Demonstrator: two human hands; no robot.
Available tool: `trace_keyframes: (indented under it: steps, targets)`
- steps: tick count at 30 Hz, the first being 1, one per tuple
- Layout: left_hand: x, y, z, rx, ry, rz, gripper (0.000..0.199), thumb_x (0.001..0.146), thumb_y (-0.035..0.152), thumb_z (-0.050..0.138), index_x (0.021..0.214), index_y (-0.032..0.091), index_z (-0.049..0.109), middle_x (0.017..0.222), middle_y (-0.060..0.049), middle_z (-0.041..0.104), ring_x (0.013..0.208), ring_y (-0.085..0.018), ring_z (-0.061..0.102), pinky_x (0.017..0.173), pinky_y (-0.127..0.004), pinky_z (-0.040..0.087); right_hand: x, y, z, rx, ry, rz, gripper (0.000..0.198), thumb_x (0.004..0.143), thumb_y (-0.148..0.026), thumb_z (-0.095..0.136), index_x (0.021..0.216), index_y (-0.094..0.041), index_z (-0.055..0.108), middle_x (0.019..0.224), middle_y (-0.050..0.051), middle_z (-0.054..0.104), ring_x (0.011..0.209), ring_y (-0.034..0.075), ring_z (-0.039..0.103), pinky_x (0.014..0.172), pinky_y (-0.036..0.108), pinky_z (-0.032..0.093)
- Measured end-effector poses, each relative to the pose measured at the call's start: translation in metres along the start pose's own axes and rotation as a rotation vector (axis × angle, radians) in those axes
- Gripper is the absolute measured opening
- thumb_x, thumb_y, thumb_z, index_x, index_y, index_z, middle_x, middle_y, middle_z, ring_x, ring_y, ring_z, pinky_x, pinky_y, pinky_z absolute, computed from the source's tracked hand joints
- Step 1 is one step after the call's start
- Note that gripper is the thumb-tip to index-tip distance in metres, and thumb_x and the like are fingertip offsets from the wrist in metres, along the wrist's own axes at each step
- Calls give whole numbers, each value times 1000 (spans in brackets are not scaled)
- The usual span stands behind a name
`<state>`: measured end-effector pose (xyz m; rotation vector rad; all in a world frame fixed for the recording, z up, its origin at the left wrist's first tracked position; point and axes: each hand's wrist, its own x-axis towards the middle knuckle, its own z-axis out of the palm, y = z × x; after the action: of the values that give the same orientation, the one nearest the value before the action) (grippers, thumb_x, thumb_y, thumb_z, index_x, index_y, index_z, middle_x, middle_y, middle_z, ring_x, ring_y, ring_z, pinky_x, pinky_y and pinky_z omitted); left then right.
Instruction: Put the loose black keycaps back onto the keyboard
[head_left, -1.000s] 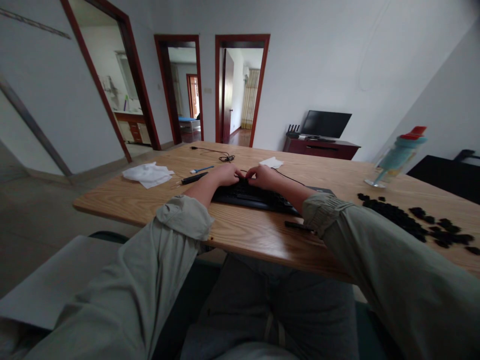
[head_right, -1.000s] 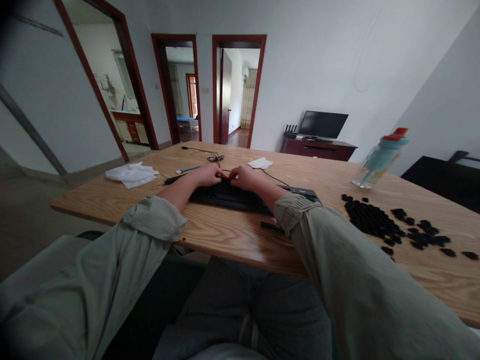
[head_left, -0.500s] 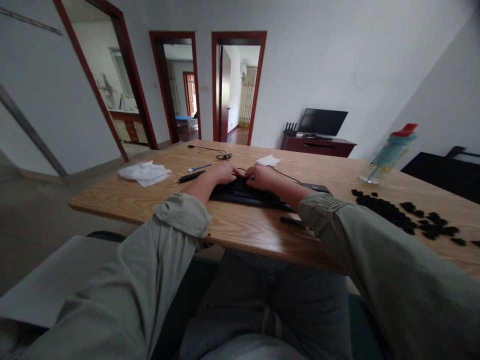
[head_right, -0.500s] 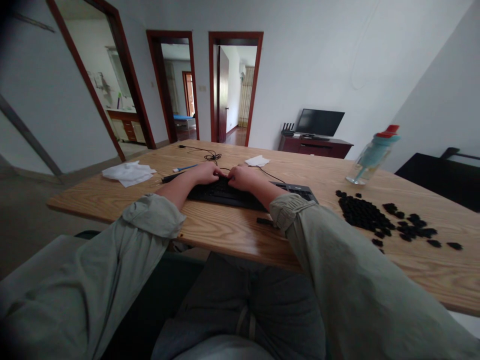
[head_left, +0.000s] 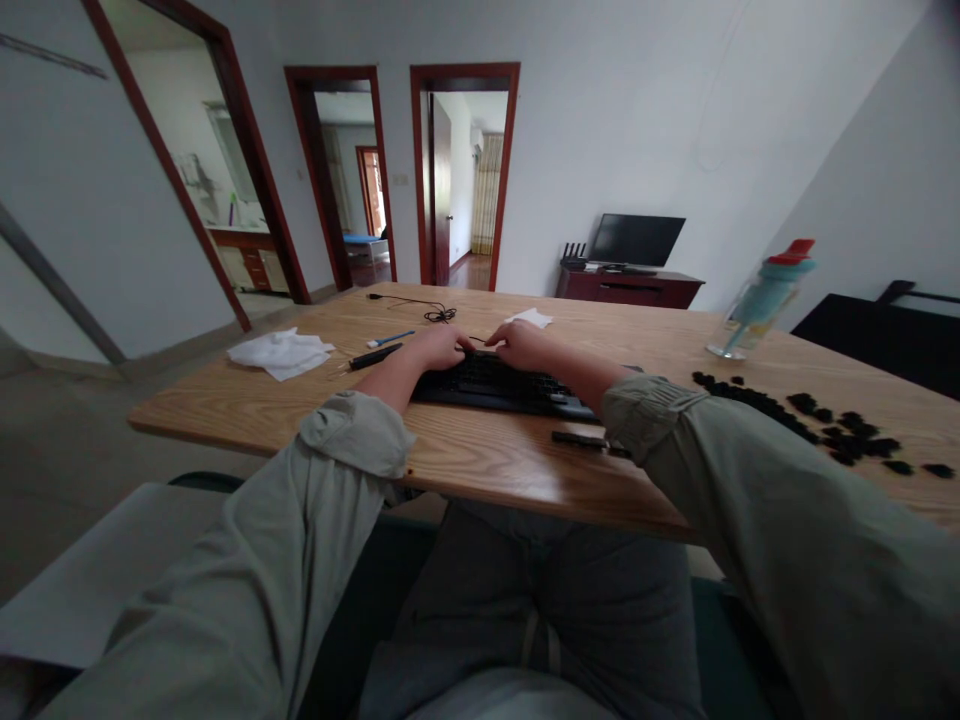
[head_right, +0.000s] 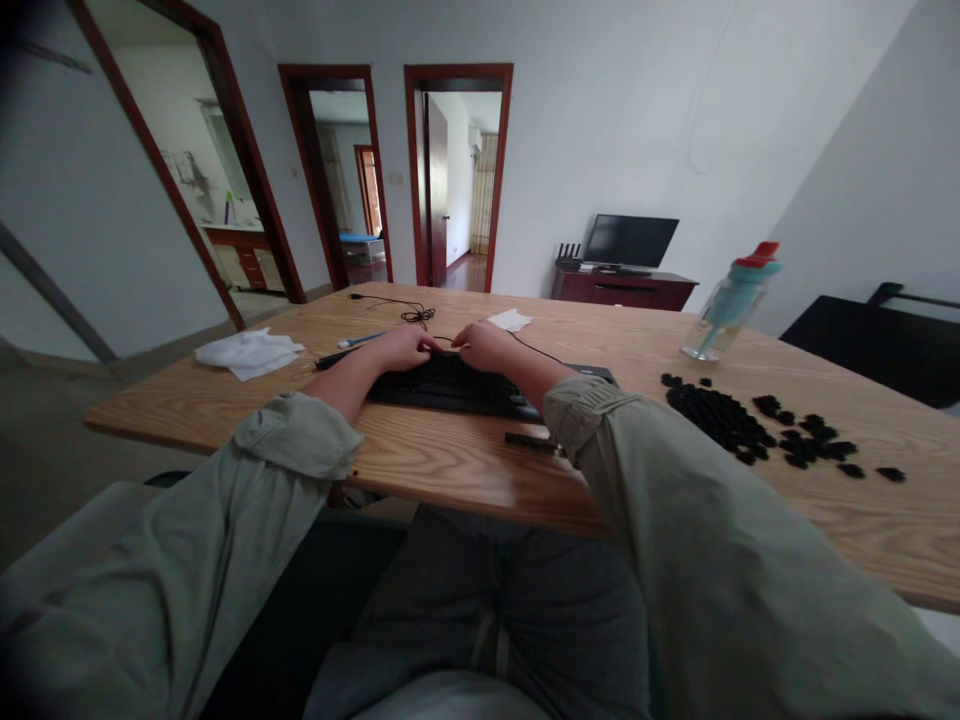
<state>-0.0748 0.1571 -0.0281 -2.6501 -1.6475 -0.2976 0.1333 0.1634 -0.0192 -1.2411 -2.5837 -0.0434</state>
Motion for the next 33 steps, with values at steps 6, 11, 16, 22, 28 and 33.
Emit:
trace_keyframes:
  steps: [6,11,16,22,28,33]
  targets:
    - [-5,21,-7,110,55,83,43,82,18,51,118,24,74,114,-4,73,102,-19,66,91,-24,48,-47,46,-44,166,390,117,38,79,-18,56,114,-15,74,108,11,72,78,18,63,77,32,51]
    - [-3,32,-3,192,19,85,41,82,17,52,115,25,75,118,-6,71,107,-23,64,97,-30,47,-98,83,-48,239,566,146,36,77,-20,55,107,-14,74,104,11,70,72,17,62,73,32,51]
    - [-1,24,3,207,25,79,43,82,18,50,117,26,74,120,-6,70,110,-24,63,97,-32,48,-114,108,-36,248,611,259,35,76,-21,54,104,-14,75,98,10,72,70,17,62,73,33,51]
    - [-6,31,-3,260,-23,27,47,82,19,49,122,27,71,122,-5,70,110,-23,64,99,-31,47,-118,115,-31,243,539,351,36,76,-21,54,103,-14,76,94,10,75,73,19,63,77,34,51]
    - [-5,35,-6,270,-60,-9,45,83,21,49,122,27,71,123,-5,70,111,-23,63,98,-31,48,-117,116,-24,224,463,354,37,78,-20,53,105,-13,76,95,11,76,74,20,65,76,32,51]
    - [-21,60,-9,176,56,105,41,84,20,51,119,24,72,123,-5,69,108,-22,64,97,-31,48,-117,114,-24,230,419,352,35,81,-21,54,107,-13,76,101,12,75,81,20,66,82,32,50]
